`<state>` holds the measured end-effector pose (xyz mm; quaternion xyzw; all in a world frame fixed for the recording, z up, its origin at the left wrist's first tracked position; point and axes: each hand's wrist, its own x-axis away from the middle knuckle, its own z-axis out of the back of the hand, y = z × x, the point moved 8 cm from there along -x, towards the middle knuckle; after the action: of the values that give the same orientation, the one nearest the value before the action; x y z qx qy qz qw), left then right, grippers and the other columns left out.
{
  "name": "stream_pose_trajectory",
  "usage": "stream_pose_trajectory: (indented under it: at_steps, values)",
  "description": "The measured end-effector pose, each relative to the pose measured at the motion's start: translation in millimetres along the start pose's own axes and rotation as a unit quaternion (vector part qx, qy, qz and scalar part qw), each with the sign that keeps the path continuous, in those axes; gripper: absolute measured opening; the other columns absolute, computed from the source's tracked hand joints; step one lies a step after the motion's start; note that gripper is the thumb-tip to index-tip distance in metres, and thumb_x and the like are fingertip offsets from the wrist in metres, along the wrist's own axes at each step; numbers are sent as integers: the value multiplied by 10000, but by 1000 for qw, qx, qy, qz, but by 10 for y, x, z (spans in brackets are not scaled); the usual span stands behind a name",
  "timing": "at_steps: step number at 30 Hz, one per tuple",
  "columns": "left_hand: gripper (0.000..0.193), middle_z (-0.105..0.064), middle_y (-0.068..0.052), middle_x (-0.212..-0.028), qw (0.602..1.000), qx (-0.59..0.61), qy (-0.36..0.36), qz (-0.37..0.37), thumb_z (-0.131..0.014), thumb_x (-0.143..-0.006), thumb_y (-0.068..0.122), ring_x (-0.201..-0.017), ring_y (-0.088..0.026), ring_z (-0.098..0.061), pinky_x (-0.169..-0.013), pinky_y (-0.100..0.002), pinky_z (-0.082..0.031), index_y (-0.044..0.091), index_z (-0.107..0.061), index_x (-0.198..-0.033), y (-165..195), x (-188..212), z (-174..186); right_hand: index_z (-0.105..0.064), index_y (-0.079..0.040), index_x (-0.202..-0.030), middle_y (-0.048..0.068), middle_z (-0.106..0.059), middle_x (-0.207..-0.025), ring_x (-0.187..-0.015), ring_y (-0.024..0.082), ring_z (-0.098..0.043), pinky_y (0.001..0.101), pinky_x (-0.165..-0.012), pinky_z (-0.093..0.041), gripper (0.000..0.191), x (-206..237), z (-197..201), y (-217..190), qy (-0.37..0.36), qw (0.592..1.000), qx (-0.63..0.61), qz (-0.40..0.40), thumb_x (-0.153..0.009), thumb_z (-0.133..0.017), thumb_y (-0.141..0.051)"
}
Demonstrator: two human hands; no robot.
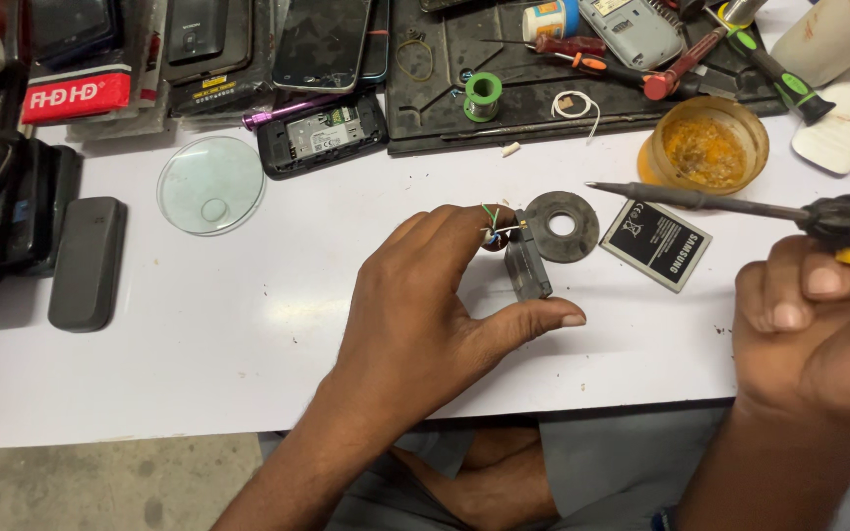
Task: The person strips the ends of a multi-colored wire, then uses a soldering iron and solder to attach the wires to a small black rectangular component. The person repeatedly applies solder to the wire ends and the component terminals.
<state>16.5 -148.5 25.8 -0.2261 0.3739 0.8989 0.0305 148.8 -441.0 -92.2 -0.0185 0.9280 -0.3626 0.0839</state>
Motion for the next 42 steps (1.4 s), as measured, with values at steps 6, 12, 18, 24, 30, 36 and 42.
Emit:
stream_pose_trajectory:
  at_steps: [6, 12, 18, 24, 30, 36, 42]
  values:
    - [660, -674, -80, -863, 1000, -5, 12, -10, -866, -765, 534, -783, -218, -649, -658, -382, -503, -1, -673, -1099, 18, -6, 18, -575, -36, -1126, 42, -505, -774, -582, 146, -452, 250, -544, -323, 381, -29, 61, 20, -30, 1000, -5, -6, -1244, -429, -368]
    - [660, -672, -73, -851, 1000, -3, 5, -2, -868, -760, 535, -782, -214, -654, -653, -377, -505, 4, -674, -1100, 8, -3, 7, -573, -31, -1143, 44, -502, -769, -588, 146, -452, 253, -549, -330, 388, -52, 195, 39, -31, 999, 13, 8, -1244, -420, -373]
    - [664, -675, -77, -872, 1000, -2, 14, -12, -867, -771, 531, -793, -215, -653, -665, -377, -506, -1, -669, -1115, 18, 2, 18, -571, -25, -1160, 45, -498, -763, -594, 147, -452, 256, -554, -337, 396, -3, 222, -8, -31, 998, 46, 27, -1245, -411, -377]
    - [669, -674, -79, -856, 1000, -3, 7, -1, -866, -763, 536, -780, -215, -653, -654, -376, -505, -1, -674, -1114, -1, 7, 1, -569, -19, -1178, 47, -494, -758, -599, 148, -452, 258, -559, -344, 405, 97, 224, -12, -33, 993, 95, 53, -1246, -402, -382]
    - [671, -679, -80, -878, 1000, -5, 13, -12, -863, -769, 537, -799, -213, -659, -663, -372, -509, -4, -668, -1114, 13, 5, 3, -567, -13, -1195, 48, -490, -752, -605, 149, -452, 261, -565, -350, 414, 77, 217, -54, -39, 988, 136, 68, -1247, -393, -386]
    - [661, -674, -70, -846, 1000, -4, 5, -1, -859, -768, 543, -782, -209, -656, -655, -374, -504, 4, -677, -1105, 6, 5, 2, -565, -8, -1212, 50, -487, -747, -611, 149, -452, 264, -570, -357, 424, 102, 171, -75, -44, 982, 165, 86, -1248, -385, -390]
    - [668, -669, -79, -857, 1000, -13, 6, -7, -863, -762, 545, -786, -213, -652, -658, -376, -507, -2, -673, -1096, 25, -3, 1, -562, -2, -1229, 52, -483, -741, -616, 150, -451, 267, -575, -364, 435, 156, 128, -100, -44, 975, 190, 104, -1249, -376, -395]
